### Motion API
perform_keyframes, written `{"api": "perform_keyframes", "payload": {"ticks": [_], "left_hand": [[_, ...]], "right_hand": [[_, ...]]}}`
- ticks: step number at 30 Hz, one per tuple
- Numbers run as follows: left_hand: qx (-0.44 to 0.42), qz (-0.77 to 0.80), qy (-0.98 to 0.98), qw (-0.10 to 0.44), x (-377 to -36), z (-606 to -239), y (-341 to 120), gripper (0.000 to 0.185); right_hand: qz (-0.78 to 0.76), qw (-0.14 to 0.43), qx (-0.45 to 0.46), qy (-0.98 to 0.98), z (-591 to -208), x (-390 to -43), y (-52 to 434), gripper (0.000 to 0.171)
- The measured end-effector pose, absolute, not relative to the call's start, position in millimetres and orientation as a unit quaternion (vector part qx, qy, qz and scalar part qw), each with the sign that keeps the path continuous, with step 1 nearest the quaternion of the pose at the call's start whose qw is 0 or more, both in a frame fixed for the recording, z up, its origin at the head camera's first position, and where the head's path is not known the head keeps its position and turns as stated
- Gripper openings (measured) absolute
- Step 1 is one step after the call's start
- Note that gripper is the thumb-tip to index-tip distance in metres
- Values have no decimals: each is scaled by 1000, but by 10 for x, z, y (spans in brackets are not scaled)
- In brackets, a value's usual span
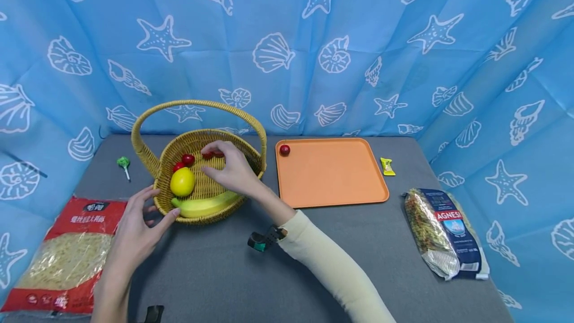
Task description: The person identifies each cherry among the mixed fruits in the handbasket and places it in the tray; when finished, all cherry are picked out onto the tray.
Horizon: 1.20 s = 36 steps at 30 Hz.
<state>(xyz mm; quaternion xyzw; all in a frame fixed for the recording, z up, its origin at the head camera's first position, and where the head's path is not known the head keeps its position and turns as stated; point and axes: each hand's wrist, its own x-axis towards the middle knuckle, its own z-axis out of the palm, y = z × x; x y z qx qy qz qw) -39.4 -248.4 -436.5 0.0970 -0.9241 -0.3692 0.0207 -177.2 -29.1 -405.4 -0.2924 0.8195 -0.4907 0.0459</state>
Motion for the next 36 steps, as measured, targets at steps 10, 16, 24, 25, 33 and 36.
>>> {"api": "perform_keyframes", "payload": {"ticks": [10, 16, 24, 25, 33, 36], "left_hand": [[100, -367, -925, 21, -400, -4370, -2486, 84], [100, -369, -924, 19, -401, -4371, -2484, 85], [99, -369, -924, 19, -396, -4372, -2485, 84], [99, -369, -924, 19, -397, -4372, -2485, 85], [102, -368, -924, 16, -403, -4369, -2486, 85], [101, -368, -924, 16, -403, -4370, -2485, 86]], "right_hand": [[-447, 70, -260, 853, -4240, -1936, -669, 37], [-447, 84, -248, 856, -4316, -1955, -739, 36], [-474, 129, -252, 834, -4389, -1947, -772, 32], [-473, 137, -249, 834, -4391, -1947, -776, 32], [-488, 147, -214, 833, -4364, -1980, -825, 36], [-499, 149, -195, 831, -4355, -2006, -840, 38]]}}
